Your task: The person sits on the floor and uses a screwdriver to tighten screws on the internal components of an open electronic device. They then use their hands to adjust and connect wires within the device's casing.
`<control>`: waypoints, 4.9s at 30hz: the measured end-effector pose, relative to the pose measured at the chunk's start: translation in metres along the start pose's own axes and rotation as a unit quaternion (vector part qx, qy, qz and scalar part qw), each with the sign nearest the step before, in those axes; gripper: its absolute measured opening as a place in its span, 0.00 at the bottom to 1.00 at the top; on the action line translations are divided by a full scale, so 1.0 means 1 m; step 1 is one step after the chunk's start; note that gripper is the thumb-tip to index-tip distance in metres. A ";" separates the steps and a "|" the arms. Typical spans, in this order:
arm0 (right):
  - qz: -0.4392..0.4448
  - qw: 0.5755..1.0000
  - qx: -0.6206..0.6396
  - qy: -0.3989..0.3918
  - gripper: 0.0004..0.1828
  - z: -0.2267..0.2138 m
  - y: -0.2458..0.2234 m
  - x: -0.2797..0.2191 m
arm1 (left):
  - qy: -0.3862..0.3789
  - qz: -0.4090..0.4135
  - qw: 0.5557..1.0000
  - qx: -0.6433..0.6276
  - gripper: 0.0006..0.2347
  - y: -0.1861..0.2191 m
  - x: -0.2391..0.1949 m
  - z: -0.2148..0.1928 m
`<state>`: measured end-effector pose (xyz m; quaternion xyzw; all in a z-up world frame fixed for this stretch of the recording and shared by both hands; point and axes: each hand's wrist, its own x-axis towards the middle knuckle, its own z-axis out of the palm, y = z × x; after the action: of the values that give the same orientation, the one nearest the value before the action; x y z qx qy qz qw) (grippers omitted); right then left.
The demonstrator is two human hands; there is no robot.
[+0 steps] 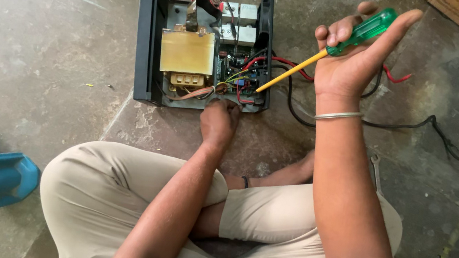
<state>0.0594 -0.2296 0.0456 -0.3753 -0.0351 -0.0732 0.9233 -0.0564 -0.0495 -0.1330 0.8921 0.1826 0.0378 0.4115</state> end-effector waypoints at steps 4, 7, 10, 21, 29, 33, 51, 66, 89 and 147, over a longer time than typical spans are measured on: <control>-0.018 1.000 -0.017 -0.017 0.40 0.007 -0.002 -0.003 | 0.039 0.029 0.999 0.021 0.09 -0.005 0.004 0.005; -0.023 0.999 -0.024 -0.042 0.39 0.012 -0.003 -0.008 | 0.037 0.024 0.998 0.041 0.10 -0.011 0.008 0.010; -0.030 0.998 -0.036 -0.051 0.39 0.017 -0.009 -0.013 | 0.016 0.004 0.999 0.051 0.10 -0.015 0.009 0.014; -0.086 0.990 -0.065 -0.087 0.40 0.023 -0.037 -0.022 | -0.016 -0.028 0.998 0.051 0.14 -0.016 0.011 0.004; -0.107 0.985 -0.075 -0.113 0.40 0.008 -0.042 -0.017 | -0.029 -0.073 0.988 0.136 0.21 -0.021 0.040 0.039; -0.094 0.988 -0.058 -0.107 0.40 0.003 -0.044 -0.015 | -0.059 -0.106 0.983 0.135 0.23 -0.024 0.044 0.045; -0.084 0.992 -0.015 -0.090 0.34 -0.033 -0.057 0.000 | -0.259 0.082 0.953 0.131 0.09 0.042 0.044 -0.129; -0.061 0.930 -0.359 -0.049 0.23 0.005 -0.063 -0.016 | -0.069 -0.324 0.919 0.213 0.10 -0.178 0.170 -0.227; 0.081 0.443 -0.847 -0.281 0.17 -0.048 0.091 -0.010 | -0.008 0.008 0.983 0.183 0.26 -0.063 0.160 -0.175; -0.116 0.919 -0.316 -0.206 0.30 0.074 0.030 0.105 | -0.148 0.291 0.944 0.045 0.07 0.051 0.205 -0.090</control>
<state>0.1671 -0.1686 0.0906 -0.6474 -0.2428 -0.1080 0.7143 0.1302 0.0582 -0.0527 0.9196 -0.1463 0.0149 0.3642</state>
